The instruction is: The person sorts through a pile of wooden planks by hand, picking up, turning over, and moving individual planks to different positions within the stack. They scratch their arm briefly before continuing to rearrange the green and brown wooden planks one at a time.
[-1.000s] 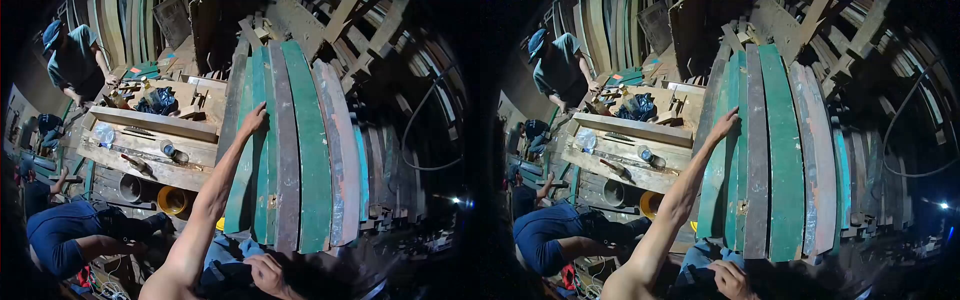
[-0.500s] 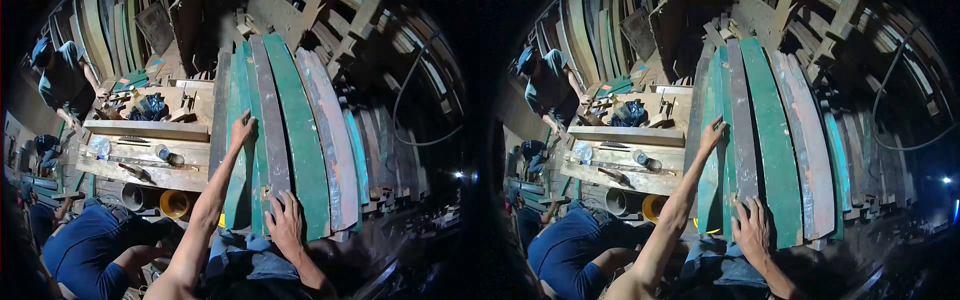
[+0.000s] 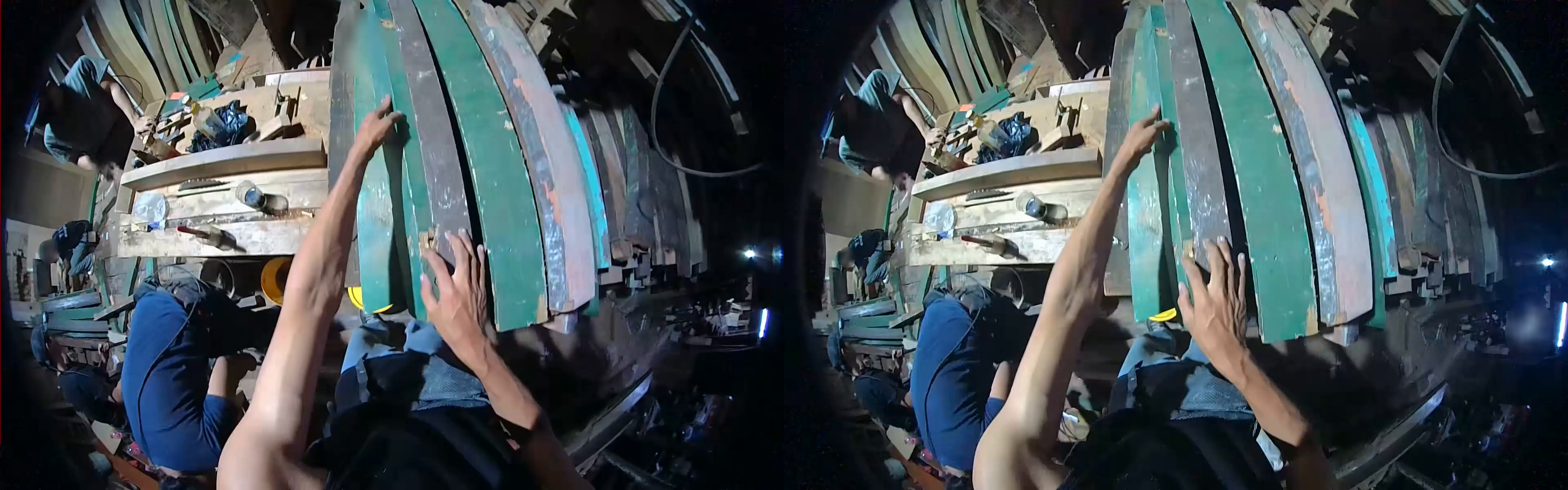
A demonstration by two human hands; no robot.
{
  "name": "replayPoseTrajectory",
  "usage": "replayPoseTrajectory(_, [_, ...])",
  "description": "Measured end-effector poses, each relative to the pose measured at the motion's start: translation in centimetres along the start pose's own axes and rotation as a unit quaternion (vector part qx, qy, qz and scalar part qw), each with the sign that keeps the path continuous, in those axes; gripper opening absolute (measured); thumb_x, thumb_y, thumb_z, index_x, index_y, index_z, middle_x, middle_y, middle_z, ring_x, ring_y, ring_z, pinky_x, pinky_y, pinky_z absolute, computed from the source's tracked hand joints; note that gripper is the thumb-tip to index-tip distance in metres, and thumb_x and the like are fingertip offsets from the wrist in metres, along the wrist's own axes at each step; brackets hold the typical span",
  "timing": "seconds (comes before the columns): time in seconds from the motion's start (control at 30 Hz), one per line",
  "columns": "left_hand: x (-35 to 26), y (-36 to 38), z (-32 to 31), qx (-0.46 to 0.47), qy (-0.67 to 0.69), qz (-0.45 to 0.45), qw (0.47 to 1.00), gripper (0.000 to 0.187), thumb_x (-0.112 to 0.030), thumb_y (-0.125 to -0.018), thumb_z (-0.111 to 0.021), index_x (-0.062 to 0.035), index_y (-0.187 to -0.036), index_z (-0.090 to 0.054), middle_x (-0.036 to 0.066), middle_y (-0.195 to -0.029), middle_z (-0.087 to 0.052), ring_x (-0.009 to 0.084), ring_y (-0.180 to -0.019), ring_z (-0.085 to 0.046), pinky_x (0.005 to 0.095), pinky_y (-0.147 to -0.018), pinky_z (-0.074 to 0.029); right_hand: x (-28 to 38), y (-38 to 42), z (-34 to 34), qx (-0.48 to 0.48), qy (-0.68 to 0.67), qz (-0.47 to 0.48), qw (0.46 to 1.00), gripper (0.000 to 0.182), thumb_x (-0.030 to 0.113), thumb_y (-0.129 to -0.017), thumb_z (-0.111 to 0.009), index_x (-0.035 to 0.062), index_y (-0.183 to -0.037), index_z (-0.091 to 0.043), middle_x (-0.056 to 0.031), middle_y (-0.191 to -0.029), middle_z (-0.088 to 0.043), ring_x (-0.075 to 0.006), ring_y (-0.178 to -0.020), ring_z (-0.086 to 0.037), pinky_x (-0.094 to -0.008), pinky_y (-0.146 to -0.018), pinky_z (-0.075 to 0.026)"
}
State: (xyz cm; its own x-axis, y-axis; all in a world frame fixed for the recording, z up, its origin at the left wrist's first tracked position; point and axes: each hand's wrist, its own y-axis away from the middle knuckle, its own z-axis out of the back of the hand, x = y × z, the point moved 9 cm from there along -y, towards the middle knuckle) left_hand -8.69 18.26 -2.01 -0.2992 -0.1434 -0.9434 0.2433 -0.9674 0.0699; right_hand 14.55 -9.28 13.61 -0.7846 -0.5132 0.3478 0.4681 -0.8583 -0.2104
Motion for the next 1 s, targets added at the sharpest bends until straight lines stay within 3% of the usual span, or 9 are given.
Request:
replayPoseTrajectory(0.03, [-0.8,1.4,-0.2,0.047,0.068,0.009,0.997,0.070,-0.047,-0.093,-0.062,-0.0176,-0.153,-0.040,0.014,-0.129,-0.063,0.0259,-0.112,-0.060,0.0404,-0.089,-0.049,-0.3,0.0,0.1,-0.009,-0.013,0.000,1.000,0.041,0.013,-0.083,-0.070,0.0072,-0.123,-0.062,-0.0199,-0.140,-0.043,-0.0384,-0.139,-0.037,-0.0573,-0.116,-0.027])
replayPoseTrajectory(0.17, [0.4,5.5,0.8,0.119,0.137,0.072,0.981,0.064,-0.051,-0.097,-0.057,-0.0191,-0.151,-0.043,0.012,-0.153,-0.044,0.0316,-0.141,-0.042,0.0524,-0.107,-0.039,-0.1,0.5,3.7,-0.063,-0.120,0.007,0.991,0.039,0.004,-0.085,-0.067,0.0041,-0.123,-0.062,-0.0201,-0.140,-0.043,-0.0432,-0.138,-0.038,-0.0505,-0.112,-0.037])
replayPoseTrajectory(0.4, [4.0,13.9,4.7,0.065,0.172,0.048,0.982,0.044,-0.035,-0.104,-0.051,-0.0119,-0.141,-0.055,0.011,-0.137,-0.060,0.0259,-0.128,-0.055,0.0426,-0.105,-0.043,-1.4,2.1,1.9,-0.056,-0.127,0.030,0.990,0.031,0.005,-0.089,-0.062,0.0018,-0.120,-0.064,-0.0194,-0.133,-0.050,-0.0399,-0.132,-0.046,-0.0477,-0.107,-0.042])
replayPoseTrajectory(0.53, [4.5,18.8,9.3,-0.053,0.011,-0.067,0.996,0.036,-0.027,-0.104,-0.052,-0.0049,-0.130,-0.064,0.017,-0.117,-0.070,0.0198,-0.110,-0.065,0.0324,-0.092,-0.050,-1.4,2.5,4.0,-0.092,-0.131,0.025,0.987,0.032,0.004,-0.088,-0.061,0.0017,-0.120,-0.064,-0.0190,-0.132,-0.052,-0.0407,-0.131,-0.047,-0.0477,-0.107,-0.042])
replayPoseTrajectory(0.57, [6.2,20.5,9.8,-0.045,-0.072,0.057,0.995,0.031,-0.019,-0.101,-0.055,-0.0051,-0.127,-0.066,0.021,-0.116,-0.070,0.0225,-0.106,-0.067,0.0331,-0.090,-0.051,-1.4,2.6,4.5,-0.101,-0.138,0.012,0.985,0.031,0.003,-0.088,-0.060,0.0023,-0.119,-0.065,-0.0185,-0.131,-0.053,-0.0406,-0.131,-0.048,-0.0476,-0.107,-0.042])
replayPoseTrajectory(0.7, [8.8,24.8,10.0,-0.081,-0.180,-0.079,0.977,0.030,-0.014,-0.095,-0.060,-0.0064,-0.123,-0.067,0.018,-0.114,-0.070,0.0322,-0.109,-0.065,0.0397,-0.097,-0.048,-1.0,3.7,4.4,-0.098,-0.129,0.006,0.987,0.032,0.002,-0.087,-0.060,0.0032,-0.119,-0.065,-0.0181,-0.130,-0.053,-0.0400,-0.129,-0.049,-0.0475,-0.106,-0.042])
replayPoseTrajectory(0.77, [10.3,26.9,10.2,-0.116,-0.151,-0.067,0.979,0.031,-0.014,-0.096,-0.059,-0.0074,-0.125,-0.067,0.018,-0.117,-0.069,0.0322,-0.106,-0.066,0.0396,-0.095,-0.050,-0.7,4.3,3.9,-0.093,-0.132,0.006,0.987,0.033,0.001,-0.086,-0.060,0.0033,-0.119,-0.065,-0.0180,-0.131,-0.053,-0.0397,-0.129,-0.049,-0.0473,-0.106,-0.043])
replayPoseTrajectory(0.83, [13.1,28.4,9.7,-0.096,-0.084,0.053,0.990,0.034,-0.016,-0.096,-0.061,-0.0060,-0.128,-0.064,0.017,-0.118,-0.070,0.0287,-0.102,-0.068,0.0364,-0.088,-0.054,0.0,5.0,3.3,-0.080,-0.124,0.027,0.989,0.033,0.000,-0.086,-0.061,0.0034,-0.118,-0.066,-0.0180,-0.131,-0.053,-0.0390,-0.128,-0.049,-0.0471,-0.106,-0.043])
replayPoseTrajectory(1.0, [15.7,28.8,8.2,-0.095,0.046,0.100,0.989,0.040,-0.020,-0.096,-0.063,-0.0060,-0.134,-0.061,0.014,-0.110,-0.072,0.0170,-0.087,-0.067,0.0294,-0.075,-0.054,0.4,5.6,2.5,-0.050,-0.155,0.021,0.986,0.031,0.000,-0.086,-0.060,0.0029,-0.117,-0.067,-0.0188,-0.130,-0.053,-0.0389,-0.127,-0.050,-0.0468,-0.105,-0.043])
